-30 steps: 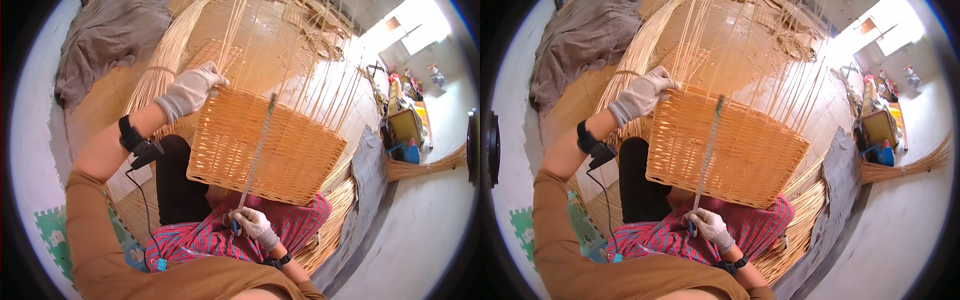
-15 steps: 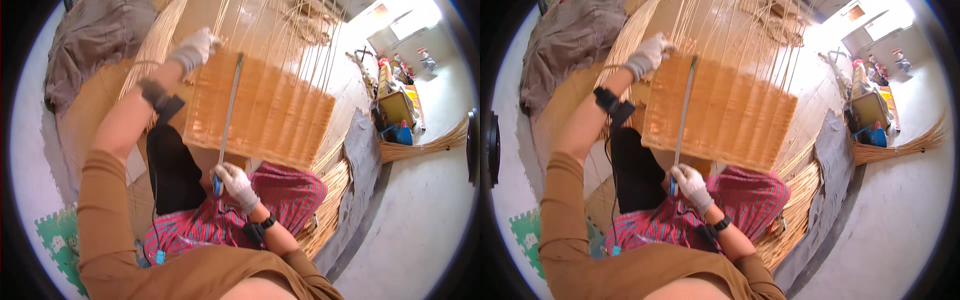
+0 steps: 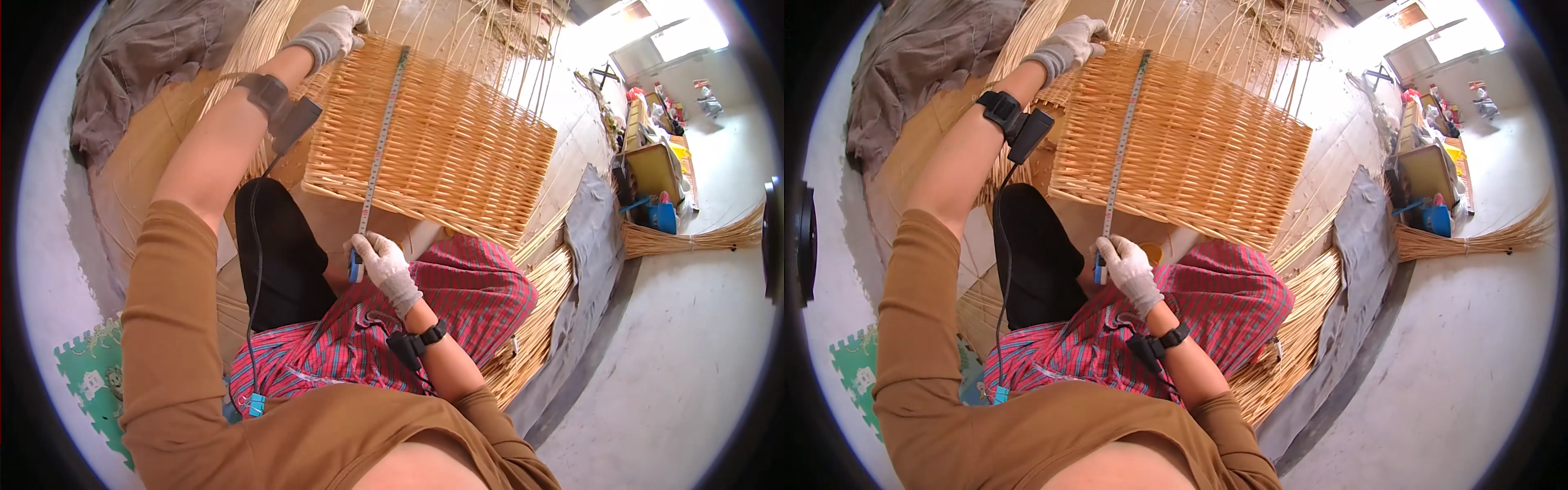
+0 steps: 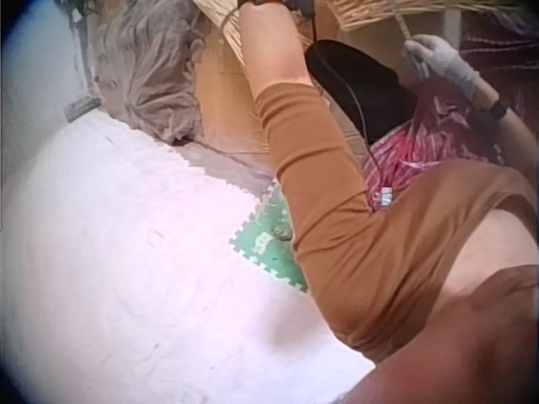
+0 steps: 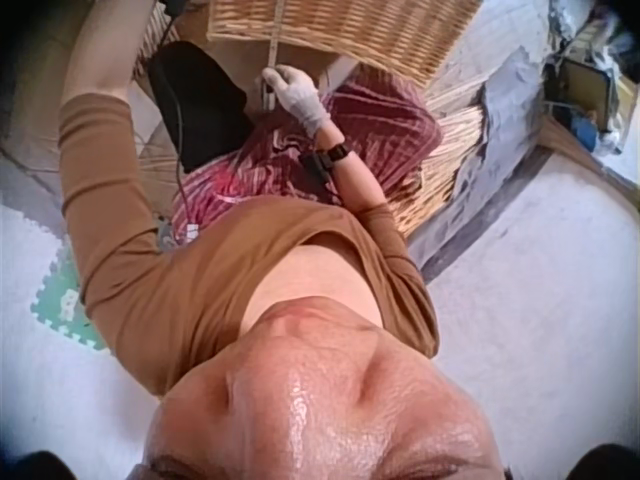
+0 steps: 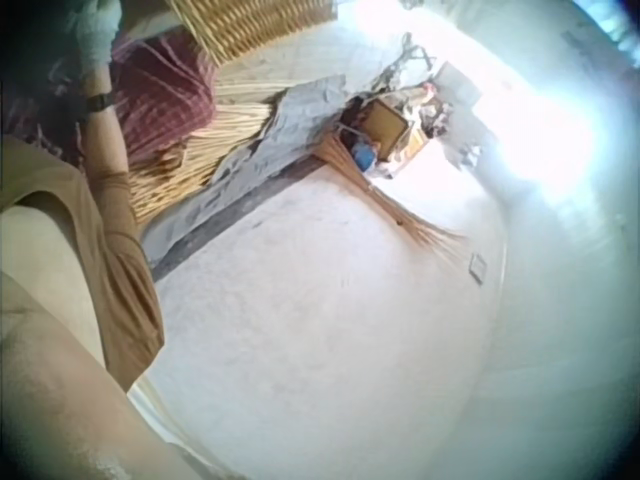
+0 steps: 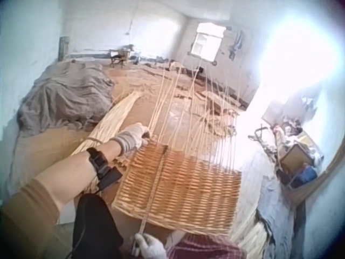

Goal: The person is weaving a wicker basket, using tools such as pliers, a measuring tape, and a drill.

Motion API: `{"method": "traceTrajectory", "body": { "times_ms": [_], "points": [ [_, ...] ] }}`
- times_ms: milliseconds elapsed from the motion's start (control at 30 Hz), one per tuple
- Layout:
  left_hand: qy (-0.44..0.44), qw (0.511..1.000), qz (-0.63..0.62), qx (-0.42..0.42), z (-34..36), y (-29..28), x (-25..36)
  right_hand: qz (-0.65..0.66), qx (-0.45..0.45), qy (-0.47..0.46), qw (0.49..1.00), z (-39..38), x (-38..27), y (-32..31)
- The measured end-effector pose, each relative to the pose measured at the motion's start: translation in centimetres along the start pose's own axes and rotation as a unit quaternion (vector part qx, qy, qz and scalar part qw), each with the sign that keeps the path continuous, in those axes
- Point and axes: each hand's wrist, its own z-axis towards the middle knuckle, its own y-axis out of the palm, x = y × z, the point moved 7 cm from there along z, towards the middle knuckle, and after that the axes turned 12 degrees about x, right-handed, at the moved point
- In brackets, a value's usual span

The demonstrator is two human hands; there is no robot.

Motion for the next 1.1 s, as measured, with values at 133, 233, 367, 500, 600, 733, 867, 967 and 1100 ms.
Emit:
{"method": "traceTrajectory", "body": {
  "times_ms": [133, 233, 367, 500, 600, 733, 867, 967, 1100],
  "points": [
    [-0.007, 0.999, -0.044, -0.002, 0.2, 0.5, -0.6, -0.029, 0.011, -0.023, 0.999, 0.2, 0.5, 0.0],
    [0.055, 0.997, -0.053, 0.019, -1.0, -0.8, 0.4, -0.082, 0.024, -0.078, 0.993, -0.9, -0.4, -0.4],
    [0.052, 0.995, -0.065, 0.046, -5.7, -2.7, 1.8, 0.008, -0.036, -0.115, 0.993, -4.9, -2.9, -0.9],
    [0.105, 0.991, -0.001, 0.085, -12.1, -4.8, 4.2, 0.187, -0.010, -0.052, 0.981, -7.9, -5.3, -3.2],
    [0.186, 0.971, 0.075, 0.129, -16.6, -6.4, 6.9, 0.201, 0.026, -0.069, 0.977, -7.9, -8.0, -5.2],
    [0.253, 0.956, 0.122, 0.087, -19.1, -7.4, 9.1, 0.114, 0.066, -0.179, 0.975, -6.9, -13.5, -7.3],
    [0.244, 0.966, 0.083, 0.038, -18.0, -7.5, 9.8, -0.074, 0.152, -0.233, 0.958, -5.4, -19.1, -8.9],
    [0.283, 0.952, 0.110, 0.044, -17.1, -6.9, 10.4, -0.175, 0.180, -0.241, 0.937, -3.3, -21.6, -8.5],
    [0.300, 0.947, 0.096, 0.065, -17.3, -6.5, 10.6, -0.311, 0.173, -0.202, 0.913, -0.2, -21.4, -7.0]
  ]
}}
